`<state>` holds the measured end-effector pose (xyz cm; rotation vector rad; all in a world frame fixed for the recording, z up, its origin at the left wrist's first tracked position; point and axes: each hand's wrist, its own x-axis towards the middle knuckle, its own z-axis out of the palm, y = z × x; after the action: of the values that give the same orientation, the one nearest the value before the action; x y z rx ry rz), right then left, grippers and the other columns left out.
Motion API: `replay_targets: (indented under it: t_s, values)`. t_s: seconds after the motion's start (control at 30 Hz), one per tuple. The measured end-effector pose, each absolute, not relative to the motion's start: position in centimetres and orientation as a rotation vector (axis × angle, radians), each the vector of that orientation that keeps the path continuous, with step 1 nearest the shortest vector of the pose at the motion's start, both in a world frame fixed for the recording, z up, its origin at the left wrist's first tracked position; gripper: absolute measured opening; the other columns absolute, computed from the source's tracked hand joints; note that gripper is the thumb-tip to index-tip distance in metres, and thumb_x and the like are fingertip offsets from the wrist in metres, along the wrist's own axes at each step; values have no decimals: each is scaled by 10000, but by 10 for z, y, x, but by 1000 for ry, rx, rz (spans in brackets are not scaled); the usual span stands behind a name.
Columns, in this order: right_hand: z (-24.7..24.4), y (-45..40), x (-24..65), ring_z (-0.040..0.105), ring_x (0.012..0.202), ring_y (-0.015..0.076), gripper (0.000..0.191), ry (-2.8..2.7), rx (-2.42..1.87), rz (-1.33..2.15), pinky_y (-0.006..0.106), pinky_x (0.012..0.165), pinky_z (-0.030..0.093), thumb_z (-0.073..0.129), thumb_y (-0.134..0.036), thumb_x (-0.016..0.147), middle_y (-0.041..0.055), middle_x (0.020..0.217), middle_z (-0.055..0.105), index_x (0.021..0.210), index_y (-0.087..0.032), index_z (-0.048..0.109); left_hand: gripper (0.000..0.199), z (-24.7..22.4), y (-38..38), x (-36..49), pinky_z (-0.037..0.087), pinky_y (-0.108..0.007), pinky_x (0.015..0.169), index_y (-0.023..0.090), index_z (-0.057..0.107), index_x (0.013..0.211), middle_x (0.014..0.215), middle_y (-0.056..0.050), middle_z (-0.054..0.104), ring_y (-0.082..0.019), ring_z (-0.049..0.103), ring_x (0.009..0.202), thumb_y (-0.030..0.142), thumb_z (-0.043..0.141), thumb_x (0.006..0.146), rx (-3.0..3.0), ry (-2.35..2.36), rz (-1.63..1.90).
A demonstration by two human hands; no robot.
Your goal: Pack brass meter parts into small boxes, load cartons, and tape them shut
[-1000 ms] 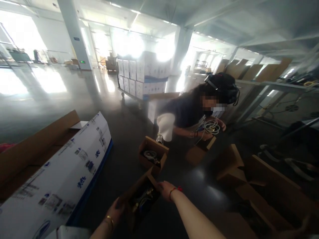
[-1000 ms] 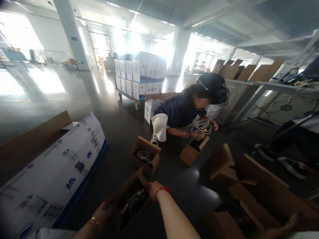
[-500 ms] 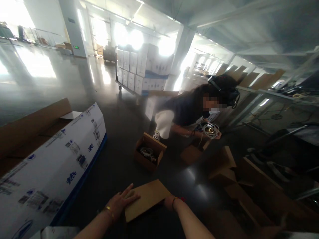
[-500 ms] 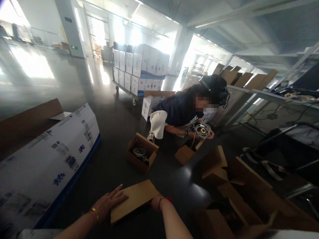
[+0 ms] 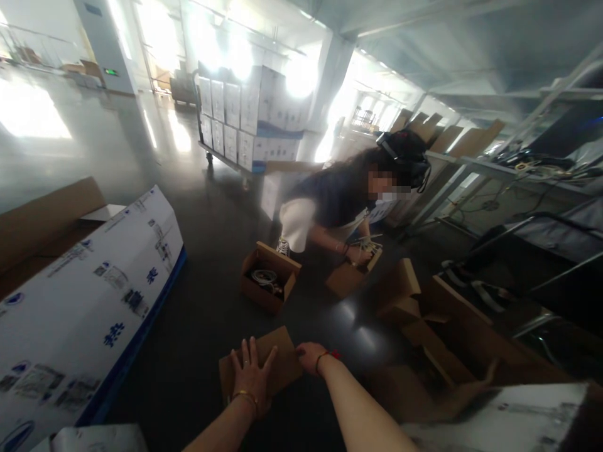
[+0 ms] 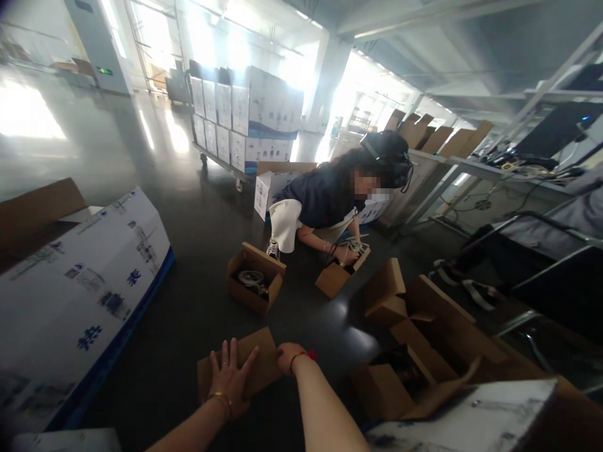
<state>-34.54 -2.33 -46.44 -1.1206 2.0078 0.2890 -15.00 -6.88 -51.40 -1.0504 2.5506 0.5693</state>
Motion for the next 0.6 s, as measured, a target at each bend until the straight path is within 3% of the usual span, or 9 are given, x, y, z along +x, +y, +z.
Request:
replay_targets:
  t_s: [0.1,0.2,0.4,0.6]
  values:
    - [-461,-23,-348,563,1141,223,283,2051,-1139,278,463,1007,445,591,-307,893,90,1204,623,1132,-157,617,1032,-505,-76,-155,2,-713,1016,439,147,1444,1534,-194,202,-495,157,1376,455,720,587,-1101,2530,585]
    - [-461,-20,-348,533,1181,229,335,2093,-1139,249,474,1019,432,522,-327,932,107,1280,572,1216,-154,562,997,-496,-84,-152,69,-687,1035,447,188,1437,1539,-168,203,-483,170,1379,477,710,588,-1058,2496,728]
    - [-458,-16,-335,560,1150,224,321,2040,-1157,288,444,986,468,591,-261,889,89,1227,611,1197,-171,579,774,-513,-65,-144,-156,-677,1025,431,253,1426,1572,-110,126,-463,-45,1401,481,607,739,-1141,2637,595]
    - [-442,-12,-320,590,1118,250,368,2043,-1163,491,460,950,503,648,-218,843,112,1187,635,1199,-151,578,625,-527,-47,-128,-195,-640,1045,505,322,1375,1581,-6,69,-389,-86,1416,382,552,807,-886,2785,677]
